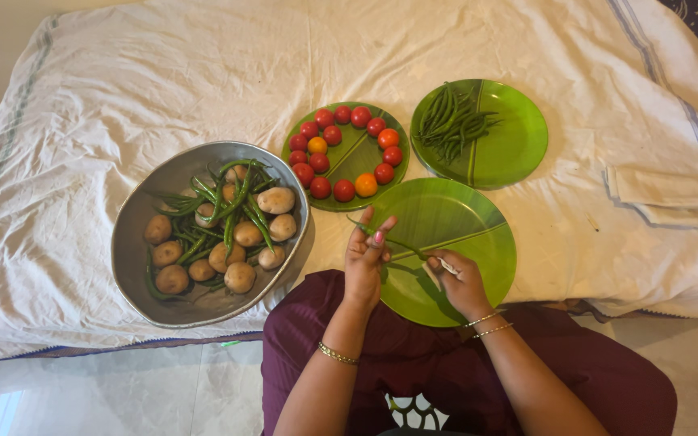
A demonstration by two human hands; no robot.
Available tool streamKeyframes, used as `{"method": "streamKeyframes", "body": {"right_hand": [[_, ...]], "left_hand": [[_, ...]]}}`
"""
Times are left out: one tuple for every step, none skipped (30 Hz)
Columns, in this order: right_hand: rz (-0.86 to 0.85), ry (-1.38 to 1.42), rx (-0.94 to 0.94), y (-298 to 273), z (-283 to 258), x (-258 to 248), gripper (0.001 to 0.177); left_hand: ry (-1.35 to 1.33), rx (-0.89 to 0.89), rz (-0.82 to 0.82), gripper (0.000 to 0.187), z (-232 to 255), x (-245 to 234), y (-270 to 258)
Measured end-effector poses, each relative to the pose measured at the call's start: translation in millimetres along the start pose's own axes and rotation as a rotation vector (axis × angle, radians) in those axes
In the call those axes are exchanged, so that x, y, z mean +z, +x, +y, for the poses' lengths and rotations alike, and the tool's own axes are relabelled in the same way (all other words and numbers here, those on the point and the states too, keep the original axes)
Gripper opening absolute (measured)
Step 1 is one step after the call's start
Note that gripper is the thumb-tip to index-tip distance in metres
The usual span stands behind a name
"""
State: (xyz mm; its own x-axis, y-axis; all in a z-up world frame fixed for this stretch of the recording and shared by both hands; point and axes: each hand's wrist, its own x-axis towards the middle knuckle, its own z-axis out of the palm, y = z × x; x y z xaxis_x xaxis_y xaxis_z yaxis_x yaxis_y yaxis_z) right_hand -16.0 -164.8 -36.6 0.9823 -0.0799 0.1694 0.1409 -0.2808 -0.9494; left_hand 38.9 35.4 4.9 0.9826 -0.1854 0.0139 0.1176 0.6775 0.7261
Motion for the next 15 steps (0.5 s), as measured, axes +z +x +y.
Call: {"method": "streamKeyframes", "body": {"right_hand": [[-0.006, 0.028, 0.071, 0, 6, 0, 0.030], [-0.015, 0.141, 0.103, 1, 11, 1, 0.032], [-0.024, 0.254, 0.135, 1, 15, 3, 0.035], [-0.034, 0.367, 0.166, 2, 16, 4, 0.037], [-0.041, 0.378, 0.200, 1, 16, 3, 0.039], [-0.048, 0.389, 0.234, 0, 15, 1, 0.041], [-0.056, 0.400, 0.267, -1, 13, 0, 0.043], [-0.065, 0.426, 0.270, -1, 11, -1, 0.043], [-0.074, 0.451, 0.273, -1, 9, -1, 0.044], [-0.084, 0.477, 0.276, -1, 7, -2, 0.046], [-0.079, 0.454, 0.289, 0, 7, -2, 0.045], [-0.075, 0.432, 0.302, 0, 6, -1, 0.045], [-0.071, 0.410, 0.315, 0, 7, 0, 0.044], [-0.043, 0.358, 0.329, 1, 7, 0, 0.042], [-0.016, 0.307, 0.343, 2, 8, -1, 0.040]], "left_hand": [[-0.052, 0.002, -0.042, 0.060, 2, 3, -1], [-0.059, -0.005, -0.048, 0.059, 4, 4, -2], [-0.067, -0.012, -0.054, 0.058, 6, 6, -2], [-0.074, -0.018, -0.060, 0.057, 8, 7, -3], [-0.088, -0.021, -0.071, 0.056, 9, 8, -4], [-0.102, -0.023, -0.083, 0.056, 10, 9, -5], [-0.115, -0.026, -0.095, 0.056, 11, 9, -6], [-0.128, -0.024, -0.095, 0.054, 12, 10, -6], [-0.141, -0.021, -0.095, 0.053, 12, 9, -6], [-0.154, -0.019, -0.095, 0.051, 11, 9, -6], [-0.169, -0.006, -0.077, 0.047, 10, 7, -5], [-0.184, 0.008, -0.059, 0.043, 9, 6, -4], [-0.199, 0.021, -0.041, 0.039, 8, 4, -2], [-0.229, 0.024, 0.012, 0.032, 7, 0, 0], [-0.258, 0.028, 0.066, 0.027, 9, -5, 2]]}}
